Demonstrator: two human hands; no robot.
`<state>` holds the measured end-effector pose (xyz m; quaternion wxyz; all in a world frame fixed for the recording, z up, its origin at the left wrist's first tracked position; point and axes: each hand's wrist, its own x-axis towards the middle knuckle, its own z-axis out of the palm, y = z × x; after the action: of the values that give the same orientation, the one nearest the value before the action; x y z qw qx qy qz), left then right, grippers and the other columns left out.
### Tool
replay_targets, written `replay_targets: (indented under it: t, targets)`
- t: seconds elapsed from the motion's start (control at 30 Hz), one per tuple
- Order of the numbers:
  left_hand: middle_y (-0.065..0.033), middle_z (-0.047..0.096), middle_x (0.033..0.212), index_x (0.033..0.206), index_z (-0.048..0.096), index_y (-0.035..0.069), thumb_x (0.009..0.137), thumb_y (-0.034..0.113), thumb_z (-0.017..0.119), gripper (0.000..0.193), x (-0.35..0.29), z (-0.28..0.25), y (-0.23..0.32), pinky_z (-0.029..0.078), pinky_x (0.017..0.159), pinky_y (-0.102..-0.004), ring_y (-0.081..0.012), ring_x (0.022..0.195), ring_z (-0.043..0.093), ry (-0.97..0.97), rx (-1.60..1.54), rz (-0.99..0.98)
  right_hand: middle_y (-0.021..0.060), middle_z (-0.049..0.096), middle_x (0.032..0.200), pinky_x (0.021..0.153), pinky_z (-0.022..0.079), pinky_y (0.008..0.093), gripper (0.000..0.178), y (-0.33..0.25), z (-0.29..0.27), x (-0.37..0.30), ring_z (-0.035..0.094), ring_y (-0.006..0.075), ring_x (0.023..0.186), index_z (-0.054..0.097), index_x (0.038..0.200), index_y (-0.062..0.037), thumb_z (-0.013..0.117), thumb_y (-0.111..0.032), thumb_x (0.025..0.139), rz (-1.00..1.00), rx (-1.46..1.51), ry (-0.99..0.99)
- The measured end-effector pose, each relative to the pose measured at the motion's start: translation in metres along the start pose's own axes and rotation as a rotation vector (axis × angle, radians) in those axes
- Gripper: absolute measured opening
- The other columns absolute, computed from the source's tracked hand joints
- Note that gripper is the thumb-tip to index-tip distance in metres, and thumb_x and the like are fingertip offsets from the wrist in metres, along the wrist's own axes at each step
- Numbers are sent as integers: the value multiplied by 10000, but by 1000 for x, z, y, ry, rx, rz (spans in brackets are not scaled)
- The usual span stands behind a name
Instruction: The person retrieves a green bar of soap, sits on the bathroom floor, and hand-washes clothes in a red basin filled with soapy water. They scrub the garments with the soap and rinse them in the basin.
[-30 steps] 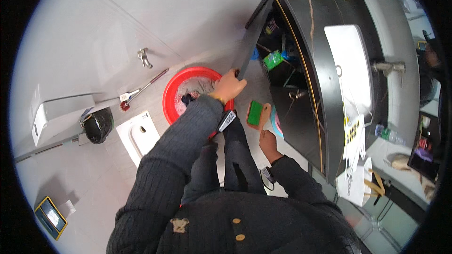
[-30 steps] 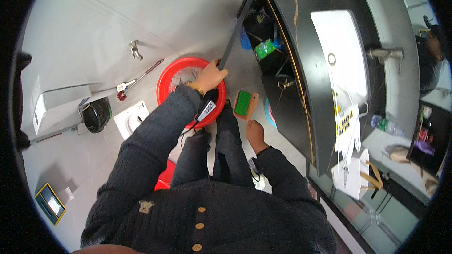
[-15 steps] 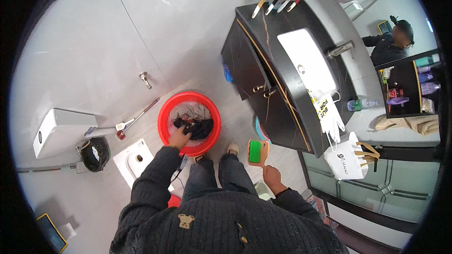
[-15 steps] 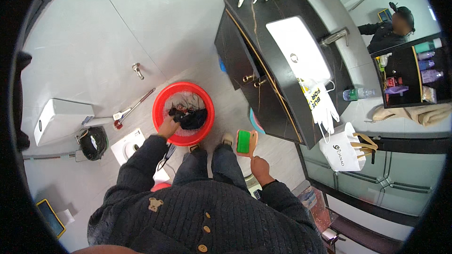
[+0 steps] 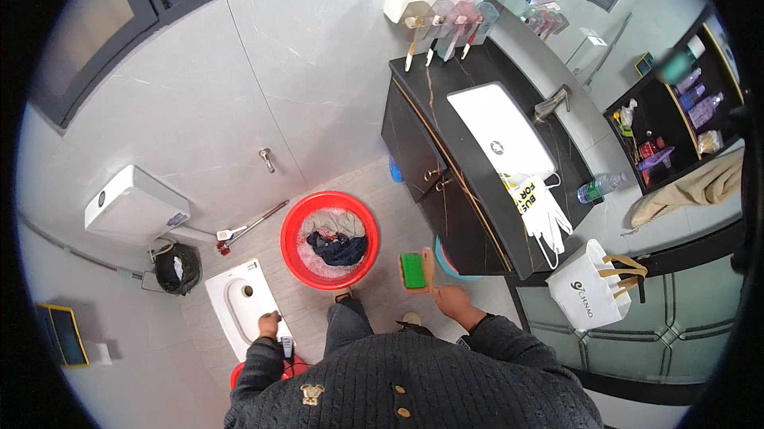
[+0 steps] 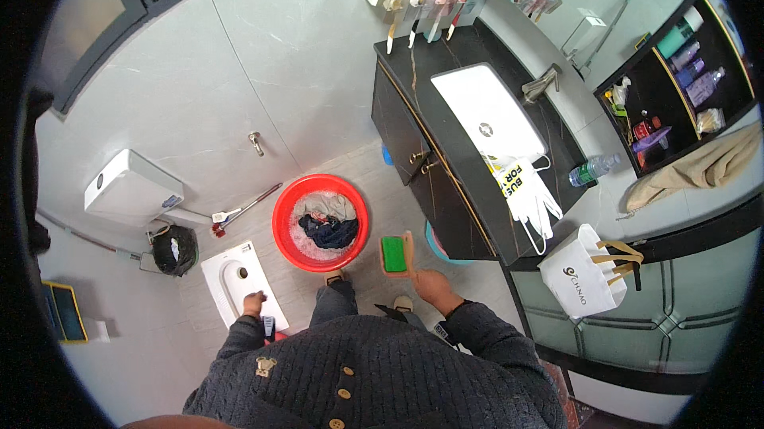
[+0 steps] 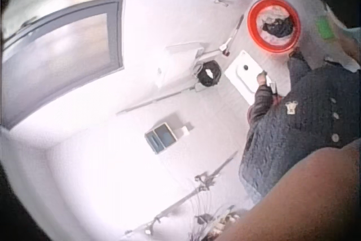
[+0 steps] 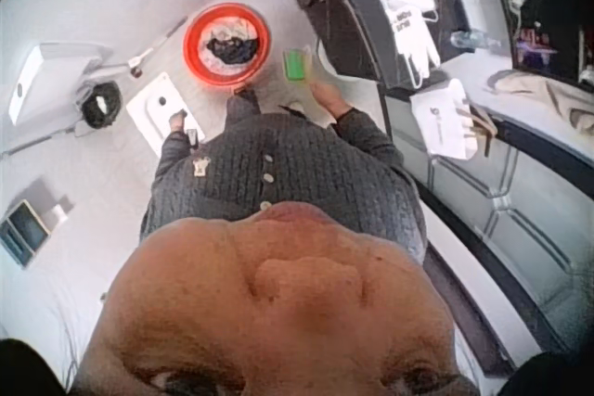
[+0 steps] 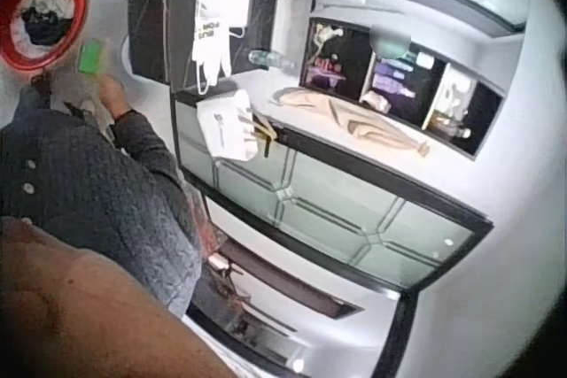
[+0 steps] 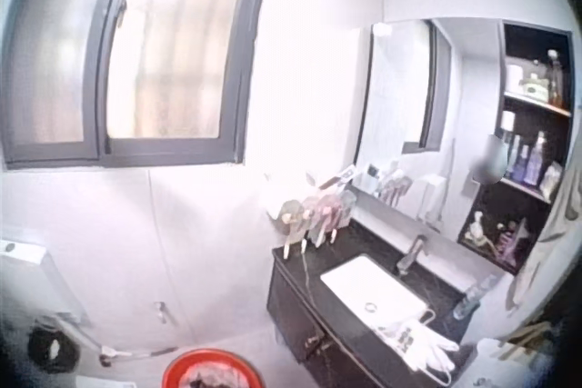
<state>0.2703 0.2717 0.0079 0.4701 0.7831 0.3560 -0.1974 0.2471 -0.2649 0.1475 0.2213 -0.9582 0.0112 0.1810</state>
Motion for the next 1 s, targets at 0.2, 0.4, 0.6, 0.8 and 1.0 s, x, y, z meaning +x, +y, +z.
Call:
replay_targets:
  t: [0.2, 0.4, 0.6, 0.8, 1.0]
  targets:
    - [-77, 533, 1214, 1245, 476, 68, 887, 522, 521, 581, -151, 127, 137, 439, 876, -379, -206, 1072, 536, -602, -526, 16, 196, 595, 680, 593, 424, 508, 327, -27, -70, -17, 562, 403, 627, 588, 691, -18, 467, -269, 862, -325, -12, 71]
    - [-120, 477, 1325, 1348, 379, 91, 894, 594, 362, 678, -238, 163, 210, 419, 989, -443, -263, 1184, 501, -1090, -832, 87, 158, 609, 664, 564, 439, 488, 275, -68, -137, -45, 589, 365, 617, 622, 668, -69, 486, -257, 815, -620, -137, 30]
    - [-102, 510, 1293, 1322, 412, 95, 813, 685, 381, 780, -264, 139, 210, 419, 994, -447, -259, 1170, 515, -1013, -1068, 133, 156, 593, 607, 550, 451, 466, 299, -109, -169, -48, 584, 371, 582, 585, 626, -56, 512, -266, 827, -907, -194, -7]
    - [-100, 526, 1266, 1332, 407, 125, 816, 742, 273, 815, -258, 87, 211, 416, 985, -465, -277, 1158, 516, -801, -1329, 145, 138, 587, 580, 526, 444, 449, 403, -191, -182, -22, 583, 355, 558, 576, 586, -58, 539, -377, 830, -988, -348, -254]
    - [-71, 495, 1312, 1352, 383, 172, 856, 702, 274, 734, -201, 22, 205, 397, 1000, -469, -276, 1192, 483, -536, -1248, 336, 31, 566, 613, 507, 400, 320, 223, -292, -304, -26, 545, 224, 518, 551, 841, -80, 646, -278, 802, -1324, 386, 106]
